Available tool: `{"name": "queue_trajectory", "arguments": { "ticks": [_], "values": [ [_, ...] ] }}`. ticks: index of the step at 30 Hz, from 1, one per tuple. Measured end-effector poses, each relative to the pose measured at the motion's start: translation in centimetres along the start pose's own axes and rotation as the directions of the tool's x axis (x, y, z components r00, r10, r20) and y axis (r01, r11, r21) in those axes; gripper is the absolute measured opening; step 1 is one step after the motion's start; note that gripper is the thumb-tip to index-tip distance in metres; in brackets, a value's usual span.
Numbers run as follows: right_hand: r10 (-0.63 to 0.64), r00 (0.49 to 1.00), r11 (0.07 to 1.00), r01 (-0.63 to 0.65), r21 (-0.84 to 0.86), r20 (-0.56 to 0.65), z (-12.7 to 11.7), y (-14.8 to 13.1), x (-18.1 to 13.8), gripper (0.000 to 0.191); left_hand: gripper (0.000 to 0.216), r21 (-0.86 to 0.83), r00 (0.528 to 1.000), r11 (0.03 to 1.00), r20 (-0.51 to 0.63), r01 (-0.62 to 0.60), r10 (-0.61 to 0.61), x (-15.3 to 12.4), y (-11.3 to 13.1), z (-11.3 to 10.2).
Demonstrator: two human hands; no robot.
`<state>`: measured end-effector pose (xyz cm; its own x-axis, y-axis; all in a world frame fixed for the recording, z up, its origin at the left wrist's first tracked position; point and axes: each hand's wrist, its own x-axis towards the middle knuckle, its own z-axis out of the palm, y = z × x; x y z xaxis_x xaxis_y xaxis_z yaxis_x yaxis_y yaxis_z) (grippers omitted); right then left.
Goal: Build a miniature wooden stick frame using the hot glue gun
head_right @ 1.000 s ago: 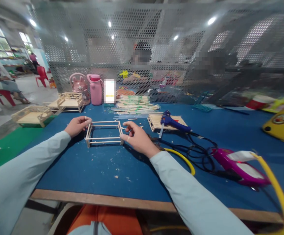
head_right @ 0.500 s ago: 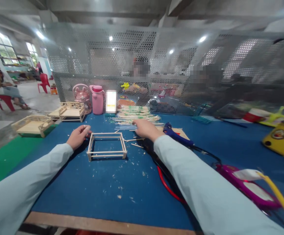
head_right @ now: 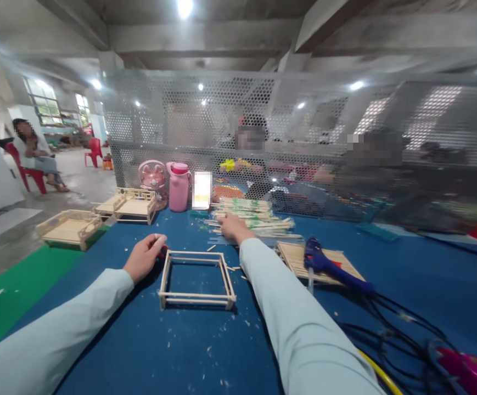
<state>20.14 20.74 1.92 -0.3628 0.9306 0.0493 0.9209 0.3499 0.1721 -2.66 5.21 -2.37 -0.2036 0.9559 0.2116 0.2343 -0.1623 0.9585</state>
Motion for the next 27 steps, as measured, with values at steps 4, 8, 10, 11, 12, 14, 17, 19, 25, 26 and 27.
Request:
{"name": "queue_trajectory", "arguments": {
  "ticks": [4,8,10,11,12,14,17,19,25,26,27],
  "values": [
    [0.002,0.999,0.999,0.0,-0.042,0.034,0.2,0.1,1.0,0.031,0.03,0.003,1.0,1.0,0.002,-0.021,0.021,-0.1,0.0,0.2],
    [-0.052,0.998,0.996,0.053,-0.073,0.021,-0.5,0.3,1.1,0.032,0.032,0.012,0.999,0.998,0.0,-0.054,0.054,-0.1,-0.1,0.2],
    [-0.073,0.997,0.994,0.074,-0.082,0.006,-0.7,0.3,0.8,0.032,0.031,0.021,0.998,0.998,-0.002,-0.065,0.065,0.0,-0.4,0.2],
    [-0.082,0.997,0.993,0.082,-0.083,-0.002,-0.8,0.2,0.7,0.032,0.03,0.024,0.998,0.997,-0.002,-0.069,0.069,0.1,-0.5,0.2],
    [-0.092,0.996,0.992,0.091,-0.082,-0.012,-0.8,0.2,0.5,0.032,0.029,0.026,0.997,0.997,0.0,-0.071,0.071,0.2,-0.7,0.2],
    [-0.114,0.993,0.991,0.111,-0.077,-0.039,-0.9,0.2,0.2,0.032,0.028,0.025,0.997,0.997,0.004,-0.073,0.073,0.3,-1.0,0.1],
    [-0.143,0.983,0.989,0.137,-0.061,-0.117,-1.0,0.2,-0.2,0.031,0.028,0.021,0.997,0.997,0.01,-0.074,0.074,0.5,-1.3,0.1],
    [-0.146,0.969,0.989,0.141,-0.04,-0.197,-1.3,0.1,-0.4,0.03,0.029,0.022,0.997,0.997,0.011,-0.075,0.075,0.5,-1.4,0.1],
    [-0.101,0.868,0.985,0.158,0.076,-0.486,-3.7,-0.9,-0.9,0.018,0.027,0.049,0.996,0.995,0.013,-0.092,0.092,0.6,-1.4,-0.2],
    [-0.087,0.844,0.982,0.163,0.098,-0.53,-4.3,-1.2,-1.1,0.018,0.027,0.053,0.995,0.994,0.016,-0.095,0.094,0.6,-1.4,-0.2],
    [-0.072,0.819,0.978,0.169,0.12,-0.569,-4.9,-1.4,-1.5,0.017,0.027,0.056,0.995,0.994,0.019,-0.096,0.095,0.6,-1.4,-0.3]
  ]
}}
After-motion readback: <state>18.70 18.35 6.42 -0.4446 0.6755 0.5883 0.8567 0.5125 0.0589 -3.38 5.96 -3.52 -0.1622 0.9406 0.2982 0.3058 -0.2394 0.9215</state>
